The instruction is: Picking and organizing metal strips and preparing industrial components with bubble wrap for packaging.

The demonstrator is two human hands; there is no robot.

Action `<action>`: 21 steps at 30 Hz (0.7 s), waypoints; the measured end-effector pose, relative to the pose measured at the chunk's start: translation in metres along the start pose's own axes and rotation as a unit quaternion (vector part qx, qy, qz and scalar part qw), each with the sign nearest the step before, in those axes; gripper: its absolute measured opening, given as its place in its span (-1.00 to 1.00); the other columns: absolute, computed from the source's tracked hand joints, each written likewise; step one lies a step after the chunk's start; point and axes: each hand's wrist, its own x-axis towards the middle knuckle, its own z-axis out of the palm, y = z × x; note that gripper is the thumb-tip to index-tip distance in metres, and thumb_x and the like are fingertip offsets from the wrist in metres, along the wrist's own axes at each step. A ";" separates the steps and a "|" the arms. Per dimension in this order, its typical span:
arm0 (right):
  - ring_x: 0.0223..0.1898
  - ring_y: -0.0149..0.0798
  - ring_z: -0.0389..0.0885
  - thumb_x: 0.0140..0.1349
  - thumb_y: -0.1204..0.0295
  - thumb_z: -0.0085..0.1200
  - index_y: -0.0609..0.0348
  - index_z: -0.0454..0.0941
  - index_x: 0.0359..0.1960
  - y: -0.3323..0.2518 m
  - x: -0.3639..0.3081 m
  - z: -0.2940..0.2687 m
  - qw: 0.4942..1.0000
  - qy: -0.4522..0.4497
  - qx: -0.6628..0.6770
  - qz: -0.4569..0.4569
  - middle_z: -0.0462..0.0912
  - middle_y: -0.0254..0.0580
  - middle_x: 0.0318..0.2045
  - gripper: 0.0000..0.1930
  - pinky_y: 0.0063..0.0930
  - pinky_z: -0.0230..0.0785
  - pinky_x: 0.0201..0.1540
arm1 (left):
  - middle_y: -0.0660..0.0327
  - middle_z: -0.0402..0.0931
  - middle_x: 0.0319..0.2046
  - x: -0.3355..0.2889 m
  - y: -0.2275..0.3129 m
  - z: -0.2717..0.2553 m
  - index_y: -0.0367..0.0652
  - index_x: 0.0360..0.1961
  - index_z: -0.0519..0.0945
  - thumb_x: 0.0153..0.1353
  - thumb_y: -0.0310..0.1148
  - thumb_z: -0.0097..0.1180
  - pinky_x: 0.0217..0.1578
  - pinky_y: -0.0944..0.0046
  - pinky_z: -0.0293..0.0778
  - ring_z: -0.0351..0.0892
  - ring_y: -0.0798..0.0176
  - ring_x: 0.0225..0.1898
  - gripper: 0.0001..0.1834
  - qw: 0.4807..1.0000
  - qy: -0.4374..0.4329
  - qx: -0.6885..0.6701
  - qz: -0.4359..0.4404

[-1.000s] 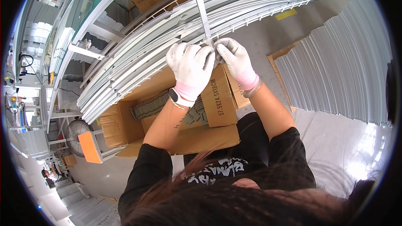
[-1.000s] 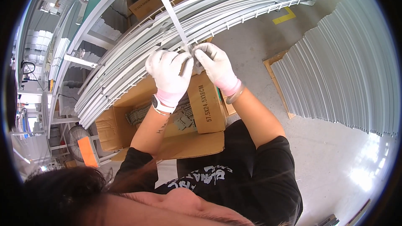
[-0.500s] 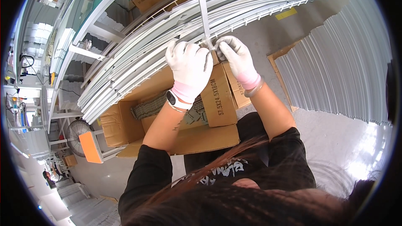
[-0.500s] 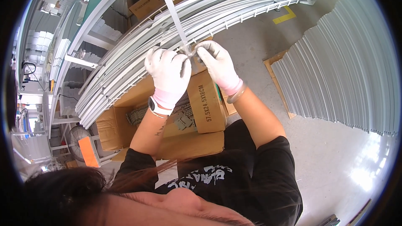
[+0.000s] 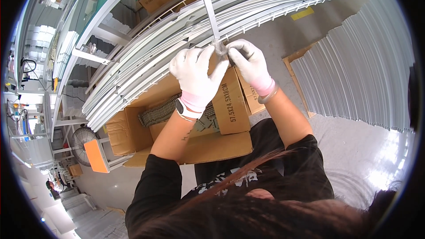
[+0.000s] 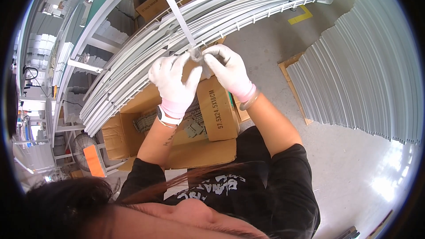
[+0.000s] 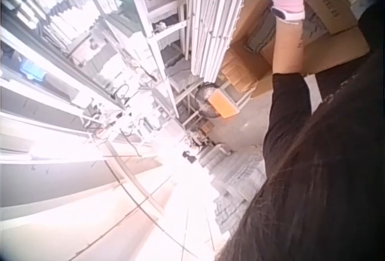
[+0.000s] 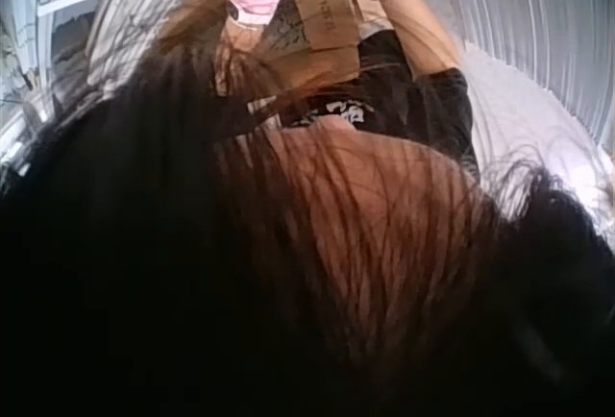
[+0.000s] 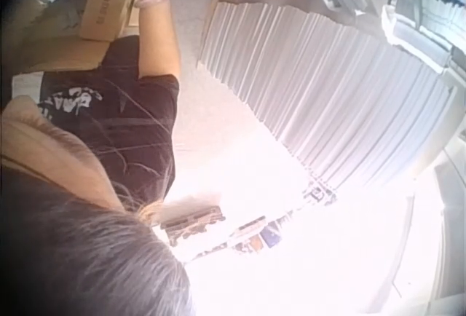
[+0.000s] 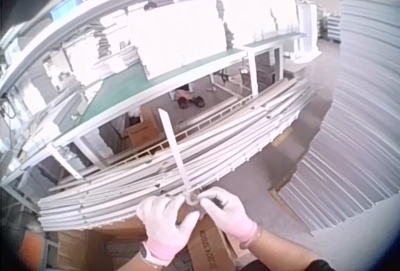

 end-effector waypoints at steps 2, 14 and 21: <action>-0.31 -0.56 0.52 0.38 0.50 0.11 0.25 0.61 -0.14 -0.002 0.000 -0.002 0.997 -0.021 -0.055 -0.052 0.60 -0.38 -0.28 -0.88 -0.64 0.41 -0.20 | 0.31 0.50 -0.29 0.003 -0.001 -0.001 0.02 -0.20 0.65 0.07 -0.11 0.34 -0.08 0.00 0.26 0.46 0.13 -0.14 -0.69 1.000 -0.022 -0.005 -0.004; -0.35 -0.54 0.50 0.36 0.58 0.07 0.28 0.63 -0.16 -0.010 -0.005 0.004 0.998 -0.032 0.021 -0.046 0.56 -0.36 -0.27 -0.89 -0.61 0.43 -0.24 | 0.34 0.59 -0.16 0.026 -0.031 -0.008 0.02 -0.24 0.66 0.02 -0.41 0.33 -0.12 0.09 0.38 0.51 0.15 -0.18 -0.77 0.981 -0.085 -0.035 0.170; -0.36 -0.33 0.60 0.12 0.65 0.12 0.12 0.58 -0.05 0.005 0.008 -0.004 0.929 0.035 -0.268 -0.254 0.61 -0.21 -0.30 -0.67 -0.50 0.47 -0.26 | 0.30 0.66 -0.19 0.037 -0.034 -0.007 -0.10 -0.27 0.65 0.10 -0.43 0.29 -0.22 0.10 0.43 0.55 0.10 -0.26 -0.86 0.970 -0.057 -0.161 0.176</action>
